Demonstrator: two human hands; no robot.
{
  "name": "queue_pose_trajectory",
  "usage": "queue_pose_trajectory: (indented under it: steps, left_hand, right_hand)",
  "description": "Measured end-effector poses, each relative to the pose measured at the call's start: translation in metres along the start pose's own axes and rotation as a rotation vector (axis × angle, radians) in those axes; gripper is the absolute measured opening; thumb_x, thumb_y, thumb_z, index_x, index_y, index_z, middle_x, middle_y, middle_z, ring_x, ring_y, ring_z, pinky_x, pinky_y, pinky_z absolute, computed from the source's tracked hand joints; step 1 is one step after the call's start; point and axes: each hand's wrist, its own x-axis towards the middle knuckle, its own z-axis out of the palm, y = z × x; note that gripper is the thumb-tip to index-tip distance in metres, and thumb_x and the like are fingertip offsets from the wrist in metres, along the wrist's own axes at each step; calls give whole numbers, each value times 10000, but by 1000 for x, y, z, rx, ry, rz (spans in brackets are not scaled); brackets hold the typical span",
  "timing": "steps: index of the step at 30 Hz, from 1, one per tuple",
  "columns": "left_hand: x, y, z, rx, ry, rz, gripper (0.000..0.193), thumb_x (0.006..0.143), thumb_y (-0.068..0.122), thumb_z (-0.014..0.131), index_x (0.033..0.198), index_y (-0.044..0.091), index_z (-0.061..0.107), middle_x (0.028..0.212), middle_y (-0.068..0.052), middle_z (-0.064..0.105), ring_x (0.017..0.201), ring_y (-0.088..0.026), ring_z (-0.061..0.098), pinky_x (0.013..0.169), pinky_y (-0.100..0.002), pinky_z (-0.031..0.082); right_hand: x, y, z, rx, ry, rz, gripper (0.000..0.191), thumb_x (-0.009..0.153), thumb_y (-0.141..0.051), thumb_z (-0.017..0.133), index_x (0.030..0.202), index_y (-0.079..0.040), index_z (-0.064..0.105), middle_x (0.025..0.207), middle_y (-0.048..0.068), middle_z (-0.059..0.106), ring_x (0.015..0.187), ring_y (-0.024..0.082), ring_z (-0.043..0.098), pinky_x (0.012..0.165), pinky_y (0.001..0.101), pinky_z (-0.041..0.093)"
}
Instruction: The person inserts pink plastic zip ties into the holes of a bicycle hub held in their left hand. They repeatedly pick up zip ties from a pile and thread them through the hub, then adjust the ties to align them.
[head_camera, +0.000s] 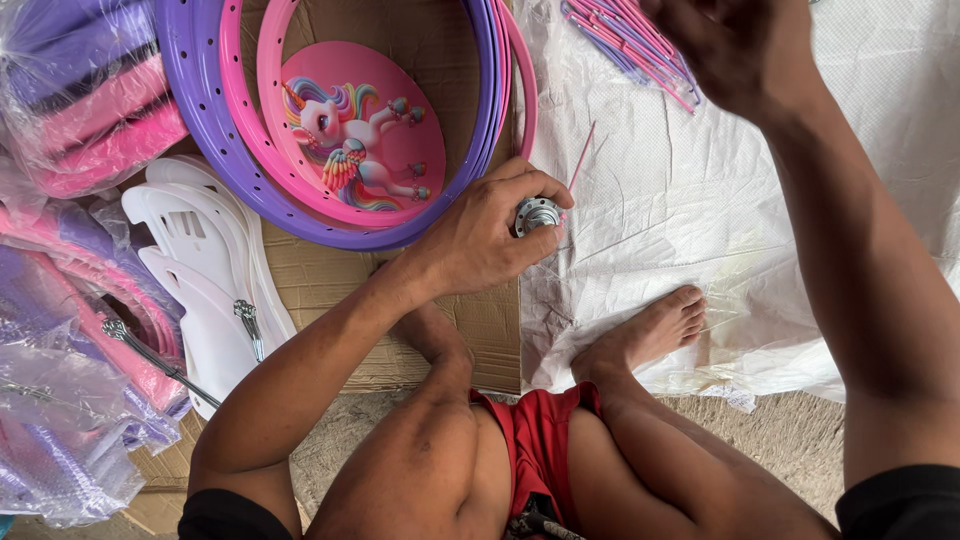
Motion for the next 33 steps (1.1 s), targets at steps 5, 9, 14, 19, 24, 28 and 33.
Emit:
queue_pose_trajectory:
  steps: [5, 9, 14, 19, 24, 28, 33]
  left_hand:
    - [-1, 2, -3, 7, 4, -18, 344, 931, 278, 695, 1202, 66, 696, 1059, -80, 611, 875, -178, 654, 717, -315, 572]
    - [2, 3, -2, 22, -7, -34, 326, 937, 248, 700, 1203, 59, 701, 1042, -78, 601, 760, -174, 601, 628, -309, 532]
    - [10, 9, 6, 4, -55, -81, 311, 942, 217, 677, 1201, 44, 682, 1104, -77, 583, 677, -125, 636, 565, -271, 536]
    - [19, 13, 12, -28, -53, -36, 288, 961, 157, 672, 1216, 23, 672, 1149, -97, 567, 764, -125, 693, 590, -230, 611]
    - [20, 10, 15, -73, -60, -47, 276, 967, 128, 668, 1216, 11, 658, 1151, -109, 560, 810, -146, 757, 631, -234, 643]
    - [21, 7, 17, -123, -68, -75, 277, 960, 109, 654, 1211, -8, 646, 1195, -113, 555, 791, -138, 769, 636, -235, 649]
    - [22, -2, 15, -311, -58, -143, 310, 985, 138, 597, 1247, -24, 637, 1222, -113, 566, 792, -143, 750, 630, -236, 619]
  right_hand:
    - [-106, -40, 10, 370, 108, 85, 100, 1060, -44, 702, 1108, -9, 621, 1066, 50, 682, 941, 75, 656, 790, 211, 562]
    - [-176, -13, 44, 181, 18, 421, 126, 1021, -35, 731, 1112, 13, 659, 1046, 96, 708, 917, 141, 639, 841, 299, 550]
    - [-227, 31, 49, -75, 12, 521, 184, 974, -53, 742, 1127, 21, 672, 1090, 140, 725, 971, 199, 709, 761, 338, 590]
    - [-220, 55, 37, -184, 118, 415, 159, 1027, -24, 735, 1151, 19, 645, 1144, 159, 699, 920, 218, 736, 695, 332, 603]
    - [-184, 75, 18, -472, 245, 253, 268, 985, 3, 785, 1206, 34, 637, 1162, 148, 674, 891, 249, 712, 700, 354, 566]
    - [-167, 88, 19, -714, 178, 173, 239, 985, -134, 859, 1077, -47, 656, 1137, 108, 651, 949, 258, 662, 736, 392, 533]
    - [-170, 101, 36, -869, 90, 182, 143, 1015, -101, 775, 993, -47, 645, 1026, 98, 618, 932, 241, 591, 787, 392, 494]
